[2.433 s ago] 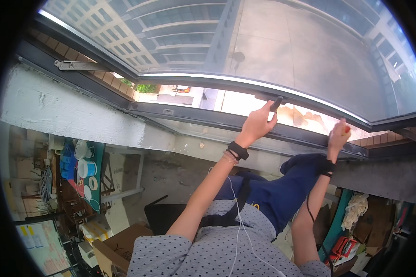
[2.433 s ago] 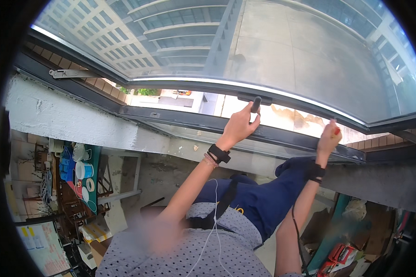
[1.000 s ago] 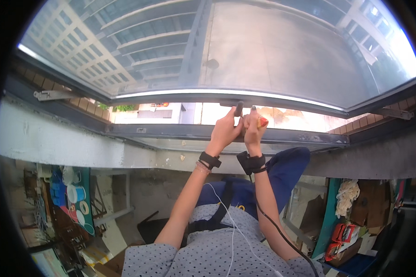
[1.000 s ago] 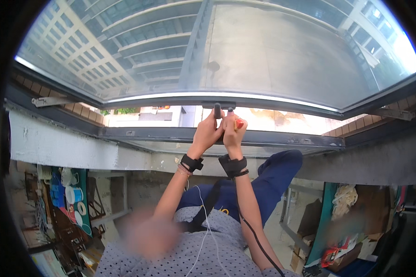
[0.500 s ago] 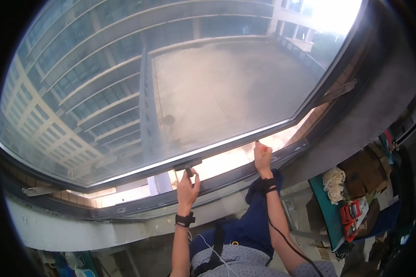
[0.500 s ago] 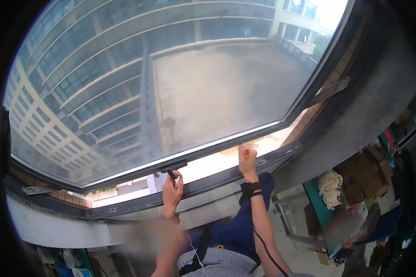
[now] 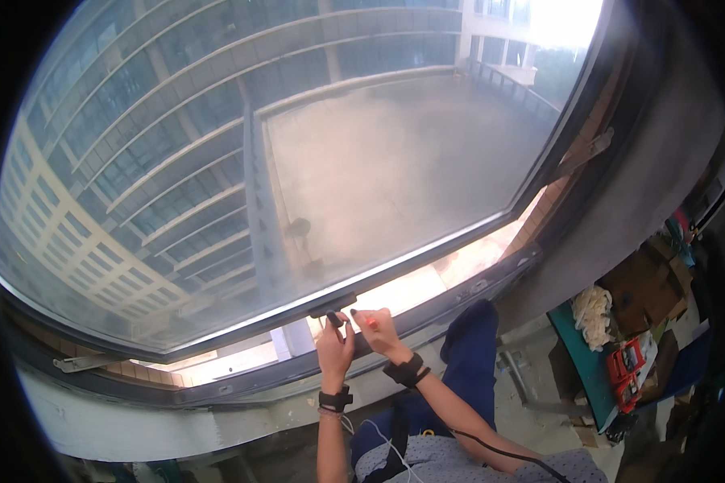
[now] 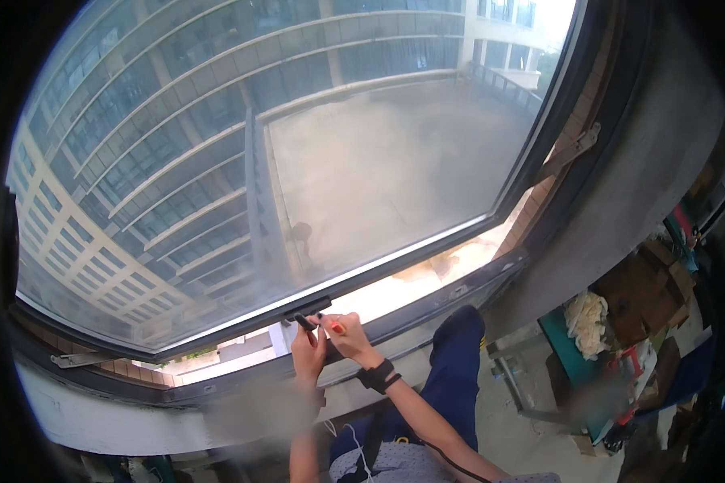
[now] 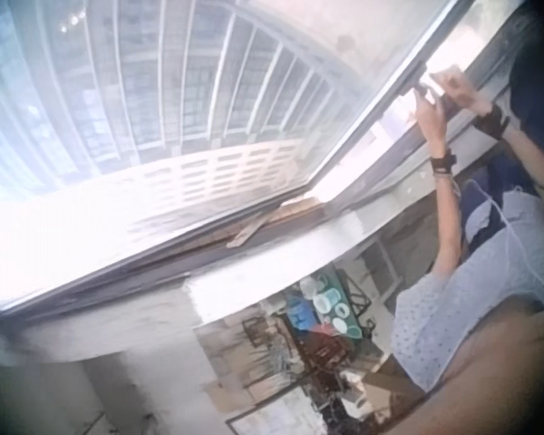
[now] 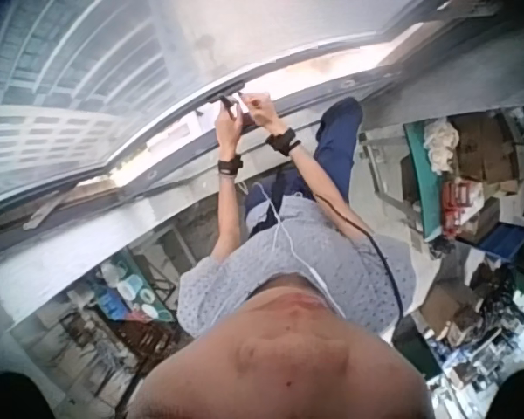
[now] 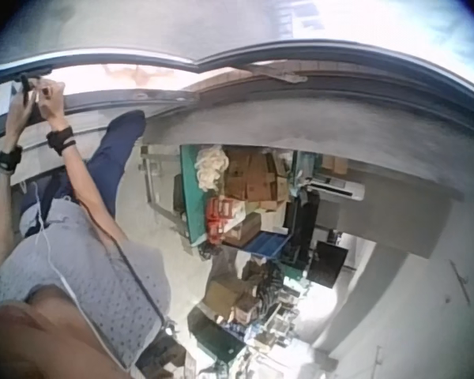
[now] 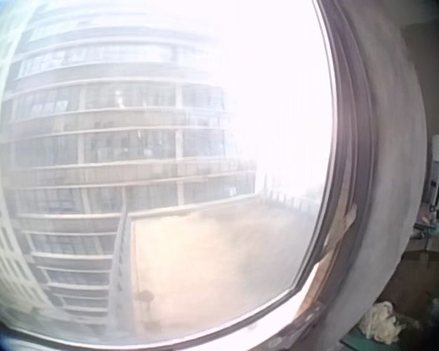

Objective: Painting or applying sealant to the wall and frame around a window using a brush.

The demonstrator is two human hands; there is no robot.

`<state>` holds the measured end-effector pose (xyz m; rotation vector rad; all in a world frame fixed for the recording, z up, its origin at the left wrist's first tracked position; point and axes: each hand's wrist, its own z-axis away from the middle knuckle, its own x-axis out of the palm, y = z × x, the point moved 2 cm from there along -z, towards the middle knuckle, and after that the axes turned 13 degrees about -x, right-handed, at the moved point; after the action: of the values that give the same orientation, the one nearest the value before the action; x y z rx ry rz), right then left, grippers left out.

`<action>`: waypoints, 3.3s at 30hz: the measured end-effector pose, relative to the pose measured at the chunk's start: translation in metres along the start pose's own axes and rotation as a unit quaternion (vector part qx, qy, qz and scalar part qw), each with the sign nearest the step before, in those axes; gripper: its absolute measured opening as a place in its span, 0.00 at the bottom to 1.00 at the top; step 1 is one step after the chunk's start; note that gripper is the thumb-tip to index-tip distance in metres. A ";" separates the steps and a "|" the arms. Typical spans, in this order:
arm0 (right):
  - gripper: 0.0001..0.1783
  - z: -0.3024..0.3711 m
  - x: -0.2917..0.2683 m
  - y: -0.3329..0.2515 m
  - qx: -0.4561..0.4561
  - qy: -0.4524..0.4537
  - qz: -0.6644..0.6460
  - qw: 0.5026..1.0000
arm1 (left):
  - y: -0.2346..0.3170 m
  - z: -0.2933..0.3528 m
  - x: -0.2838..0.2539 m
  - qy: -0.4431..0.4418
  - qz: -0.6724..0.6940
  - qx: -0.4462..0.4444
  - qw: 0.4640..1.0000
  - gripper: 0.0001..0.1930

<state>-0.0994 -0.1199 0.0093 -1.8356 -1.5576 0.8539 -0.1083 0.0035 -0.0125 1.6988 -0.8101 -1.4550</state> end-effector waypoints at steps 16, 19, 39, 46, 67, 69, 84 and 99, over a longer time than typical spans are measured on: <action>0.22 0.008 -0.092 0.058 0.081 0.287 -0.198 0.934 | -0.008 -0.001 -0.005 0.016 0.020 0.020 0.999 0.09; 0.23 0.002 -0.128 0.050 0.050 0.282 -0.153 0.946 | -0.009 -0.001 -0.001 0.005 0.005 0.025 1.000 0.09; 0.23 0.000 -0.125 0.051 0.004 0.252 -0.140 0.958 | -0.006 -0.004 0.002 0.012 0.059 -0.010 0.998 0.06; 0.21 0.008 -0.067 0.051 0.098 0.237 -0.314 0.914 | -0.004 -0.004 0.000 -0.006 0.035 -0.026 0.999 0.07; 0.23 0.001 -0.100 0.058 0.137 0.266 -0.318 0.900 | -0.002 -0.007 -0.001 0.039 0.025 0.001 0.999 0.08; 0.23 -0.002 -0.093 0.056 0.141 0.275 -0.285 0.908 | -0.005 -0.007 -0.004 0.043 0.006 -0.001 0.999 0.08; 0.23 0.011 -0.100 0.061 0.143 0.321 -0.285 0.892 | 0.005 0.002 -0.017 0.049 0.046 0.012 0.998 0.12; 0.22 0.007 -0.103 0.061 0.130 0.283 -0.305 0.900 | 0.004 -0.002 -0.013 -0.003 -0.010 -0.022 1.000 0.16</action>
<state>-0.0790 -0.2312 -0.0319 -1.1388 -1.4101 0.1854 -0.1084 0.0127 -0.0025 1.6750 -0.7610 -1.4812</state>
